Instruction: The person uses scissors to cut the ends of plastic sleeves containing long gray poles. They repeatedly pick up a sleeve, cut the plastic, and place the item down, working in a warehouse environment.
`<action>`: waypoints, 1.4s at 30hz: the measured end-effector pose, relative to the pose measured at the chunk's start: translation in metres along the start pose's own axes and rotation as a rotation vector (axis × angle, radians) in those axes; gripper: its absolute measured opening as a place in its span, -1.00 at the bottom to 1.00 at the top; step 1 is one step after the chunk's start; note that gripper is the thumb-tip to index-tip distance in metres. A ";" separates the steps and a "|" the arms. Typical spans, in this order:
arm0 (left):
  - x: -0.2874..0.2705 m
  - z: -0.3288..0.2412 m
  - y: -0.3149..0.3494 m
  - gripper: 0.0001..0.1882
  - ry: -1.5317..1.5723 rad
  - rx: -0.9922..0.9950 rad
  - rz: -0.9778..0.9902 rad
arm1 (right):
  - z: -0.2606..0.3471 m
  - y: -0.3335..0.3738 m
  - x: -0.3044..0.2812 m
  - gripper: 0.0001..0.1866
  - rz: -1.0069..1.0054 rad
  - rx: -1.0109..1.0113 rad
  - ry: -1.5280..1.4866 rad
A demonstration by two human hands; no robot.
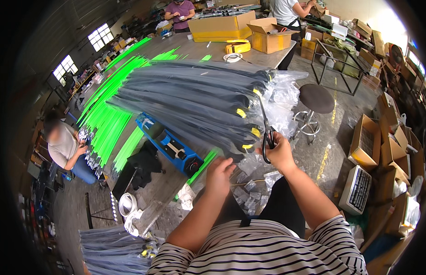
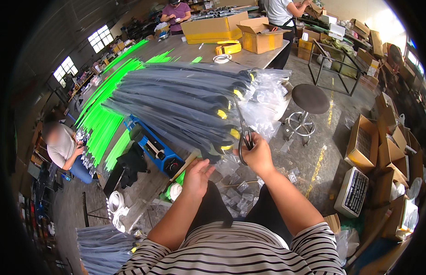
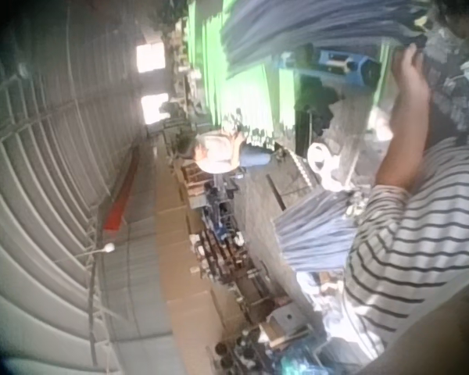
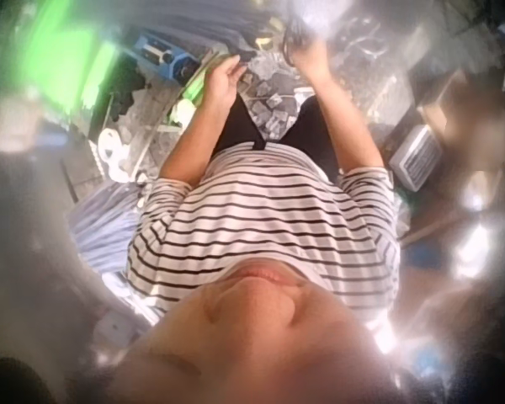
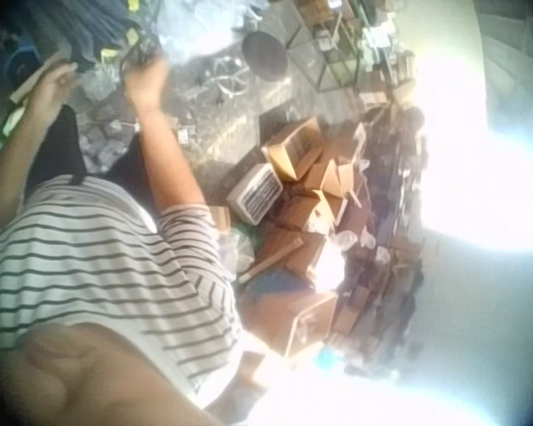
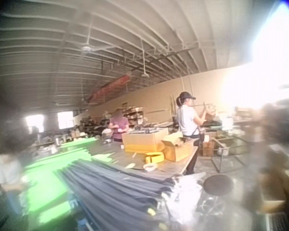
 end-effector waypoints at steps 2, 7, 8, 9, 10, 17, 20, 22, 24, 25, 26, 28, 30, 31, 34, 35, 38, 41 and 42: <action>0.008 0.004 0.004 -0.91 0.045 -0.018 0.091 | 0.004 0.004 0.002 -0.74 -0.006 -0.027 0.038; 0.028 -0.001 -0.003 -0.74 0.243 -0.057 0.088 | 0.000 -0.002 0.000 -0.76 0.057 0.036 -0.247; 0.030 -0.003 -0.005 -0.67 0.258 -0.091 0.076 | 0.002 0.000 0.000 -0.79 0.085 0.037 -0.342; 0.030 -0.007 -0.006 -0.60 0.276 -0.120 0.064 | 0.005 0.002 -0.001 -0.80 0.109 0.022 -0.308; 0.031 -0.011 -0.008 -0.53 0.293 -0.150 0.053 | 0.008 0.005 -0.003 -0.82 0.132 0.007 -0.273; 0.047 -0.030 -0.024 -0.40 0.418 0.006 0.415 | 0.053 0.034 -0.009 -0.85 0.338 -0.017 -0.281; 0.048 -0.031 -0.031 -0.60 0.507 -0.050 0.351 | 0.063 0.044 -0.013 -0.85 0.361 -0.035 -0.237; 0.046 -0.037 -0.034 -0.77 0.518 -0.072 0.306 | 0.072 0.047 -0.018 -0.85 0.300 -0.173 -0.056; 0.048 -0.033 -0.042 -0.81 0.385 -0.149 0.189 | 0.074 0.048 -0.030 -0.89 0.061 -0.146 -0.124; 0.045 -0.029 -0.049 -0.83 0.305 -0.192 0.164 | 0.079 0.049 -0.034 -0.88 -0.071 -0.182 -0.109; 0.044 -0.025 -0.054 -0.84 0.289 -0.141 0.173 | 0.093 0.053 -0.037 -0.87 -0.115 -0.385 0.087; 0.058 -0.023 -0.050 -0.84 0.289 -0.123 0.233 | 0.081 0.053 -0.045 -0.83 -0.123 -0.296 0.021; 0.061 -0.028 -0.041 -0.81 0.277 -0.021 0.254 | 0.078 0.057 -0.038 -0.82 -0.089 -0.303 -0.026; 0.061 -0.028 -0.039 -0.80 0.283 0.030 0.251 | 0.076 0.060 -0.034 -0.82 -0.087 -0.333 -0.029; 0.069 -0.033 -0.023 -0.78 0.203 0.117 0.273 | 0.050 0.069 -0.043 -0.87 -0.099 -0.402 -0.132; 0.076 -0.038 -0.014 -0.76 0.166 0.118 0.279 | 0.045 0.072 -0.047 -0.87 -0.055 -0.371 -0.229; 0.096 -0.050 0.014 -0.66 0.118 0.328 0.334 | 0.041 0.089 -0.064 -0.81 -0.322 -0.398 -0.212; 0.103 -0.102 0.069 -0.60 -0.139 0.280 0.401 | 0.060 0.109 -0.080 -0.75 -0.461 -0.740 0.489; 0.100 -0.116 0.082 -0.60 -0.086 0.414 0.441 | 0.055 0.106 -0.079 -0.79 -0.455 -0.687 0.685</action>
Point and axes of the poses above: each hand's wrist, its own y-axis away from the middle knuckle, its own x-axis out of the palm, z = x × y, the point moved 3 cm from there along -y, towards the middle knuckle, and after that the axes turned 4 degrees about x, right-handed, at the moved point
